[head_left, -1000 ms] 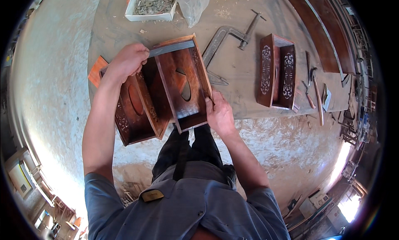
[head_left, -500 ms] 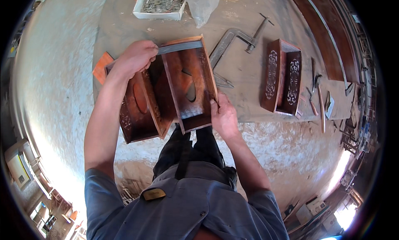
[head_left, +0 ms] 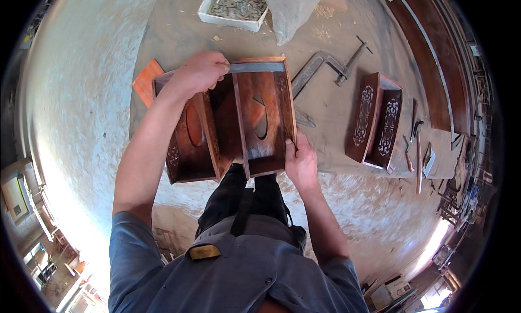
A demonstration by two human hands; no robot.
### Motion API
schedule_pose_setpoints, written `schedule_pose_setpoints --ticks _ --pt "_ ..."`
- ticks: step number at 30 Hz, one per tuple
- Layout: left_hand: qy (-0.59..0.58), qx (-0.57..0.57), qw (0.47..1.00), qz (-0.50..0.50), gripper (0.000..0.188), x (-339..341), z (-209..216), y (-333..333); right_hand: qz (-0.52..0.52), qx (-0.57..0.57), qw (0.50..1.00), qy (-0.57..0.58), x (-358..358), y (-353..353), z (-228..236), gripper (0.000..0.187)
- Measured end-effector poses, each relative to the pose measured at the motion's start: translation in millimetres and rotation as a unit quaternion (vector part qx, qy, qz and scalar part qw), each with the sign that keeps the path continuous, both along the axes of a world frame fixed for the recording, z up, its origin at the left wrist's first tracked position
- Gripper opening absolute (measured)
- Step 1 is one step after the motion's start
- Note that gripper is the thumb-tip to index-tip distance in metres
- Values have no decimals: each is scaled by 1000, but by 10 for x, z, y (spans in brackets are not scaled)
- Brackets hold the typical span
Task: The person measures and aligns small wooden boxes with a metal ruler, then moves to a table saw to cut and trim wooden pieces. The person uses a push stick to guide the wood through the saw blade.
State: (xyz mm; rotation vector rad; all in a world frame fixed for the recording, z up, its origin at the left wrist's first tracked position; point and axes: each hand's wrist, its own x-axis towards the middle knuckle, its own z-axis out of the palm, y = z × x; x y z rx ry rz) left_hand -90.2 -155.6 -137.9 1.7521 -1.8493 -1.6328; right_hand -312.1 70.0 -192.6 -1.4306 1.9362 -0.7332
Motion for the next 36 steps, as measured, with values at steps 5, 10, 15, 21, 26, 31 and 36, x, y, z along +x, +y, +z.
schedule_pose_setpoints --ticks 5,10,15,21,26,31,36 --pt "-6 7 1000 8 15 -19 7 1 -2 -22 1000 1 13 -4 5 29" --pt "-21 1 1000 -6 23 -2 -26 -13 1 -22 1000 0 22 -14 29 28" --pt "-40 -12 999 -12 23 -6 -67 -16 -1 -27 1000 0 31 -15 19 29" --pt "-44 -15 999 -15 22 5 -103 -20 -3 -27 1000 6 26 5 -25 29" --pt "-35 -17 999 -16 16 -25 -21 1 -6 -22 1000 9 28 -3 -9 28" --pt "-41 -18 999 -15 17 -39 3 3 -10 -18 1000 8 32 10 -20 26" --pt "-38 -18 999 -16 17 -51 23 12 -16 -18 1000 5 37 9 -16 25"
